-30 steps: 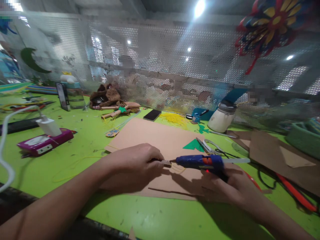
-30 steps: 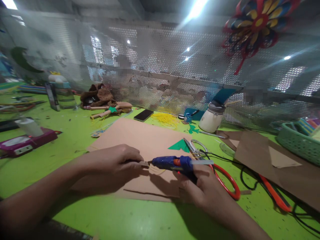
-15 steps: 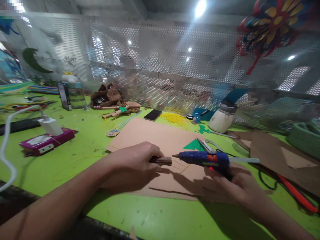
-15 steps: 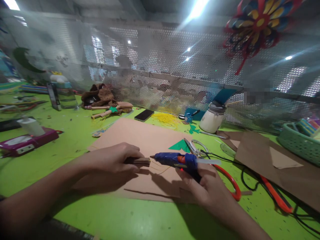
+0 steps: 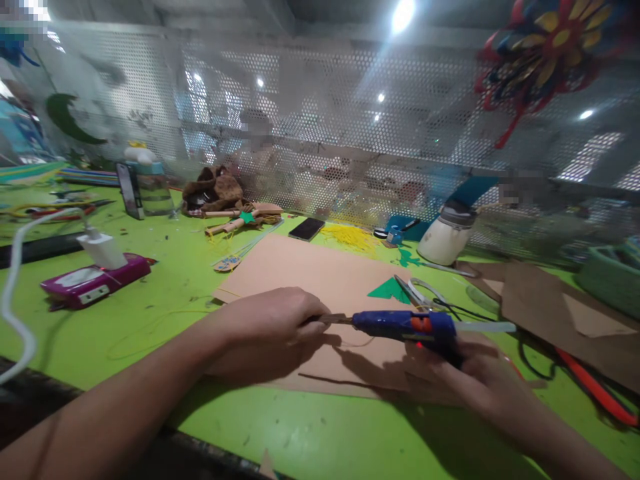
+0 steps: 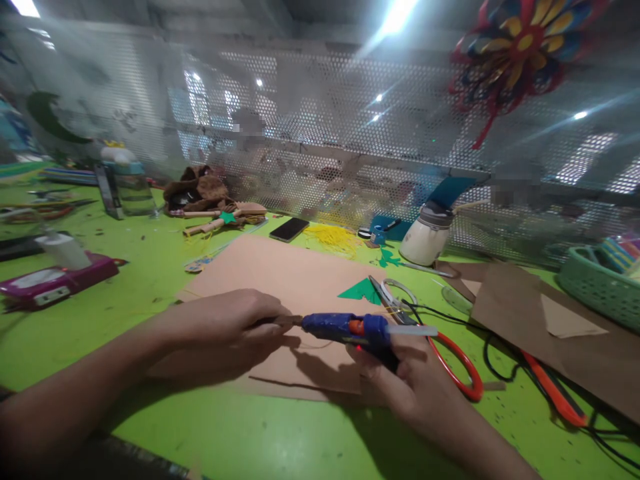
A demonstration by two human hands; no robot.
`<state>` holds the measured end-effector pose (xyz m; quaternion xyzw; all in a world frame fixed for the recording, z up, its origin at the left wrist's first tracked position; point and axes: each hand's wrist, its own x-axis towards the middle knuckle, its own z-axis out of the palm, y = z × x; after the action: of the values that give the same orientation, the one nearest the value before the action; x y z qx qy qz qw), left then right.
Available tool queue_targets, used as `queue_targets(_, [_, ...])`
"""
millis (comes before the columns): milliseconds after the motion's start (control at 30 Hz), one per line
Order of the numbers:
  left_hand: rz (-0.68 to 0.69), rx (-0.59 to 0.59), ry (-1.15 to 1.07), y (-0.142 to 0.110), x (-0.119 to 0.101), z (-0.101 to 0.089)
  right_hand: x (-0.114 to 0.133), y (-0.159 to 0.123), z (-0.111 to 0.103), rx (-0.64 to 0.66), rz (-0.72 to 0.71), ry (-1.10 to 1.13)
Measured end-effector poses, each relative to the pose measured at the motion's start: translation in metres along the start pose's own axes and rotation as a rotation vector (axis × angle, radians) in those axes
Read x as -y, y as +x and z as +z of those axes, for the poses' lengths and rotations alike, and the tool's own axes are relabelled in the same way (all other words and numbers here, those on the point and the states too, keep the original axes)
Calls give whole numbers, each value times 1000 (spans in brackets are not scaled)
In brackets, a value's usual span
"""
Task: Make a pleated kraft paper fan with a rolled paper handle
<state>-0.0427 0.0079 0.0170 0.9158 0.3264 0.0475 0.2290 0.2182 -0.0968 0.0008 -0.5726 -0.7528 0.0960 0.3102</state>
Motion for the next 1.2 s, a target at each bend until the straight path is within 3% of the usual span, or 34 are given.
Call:
queue_targets(233, [-56, -16, 56, -11, -13, 1, -1, -2, 2, -40, 20, -28])
queue_targets(567, [-62, -6, 51, -7, -10, 3, -9, -1, 1, -24, -70, -60])
queue_targets(767, [-69, -1, 85, -9, -8, 4, 0, 0, -2, -26, -34, -6])
queue_targets(1000, [-69, -20, 102, -10, -7, 5, -3, 4, -1, -6, -88, 11])
queue_targets(1200, [-74, -6, 80, -8, -6, 2, 0, 0, -1, -22, -29, 6])
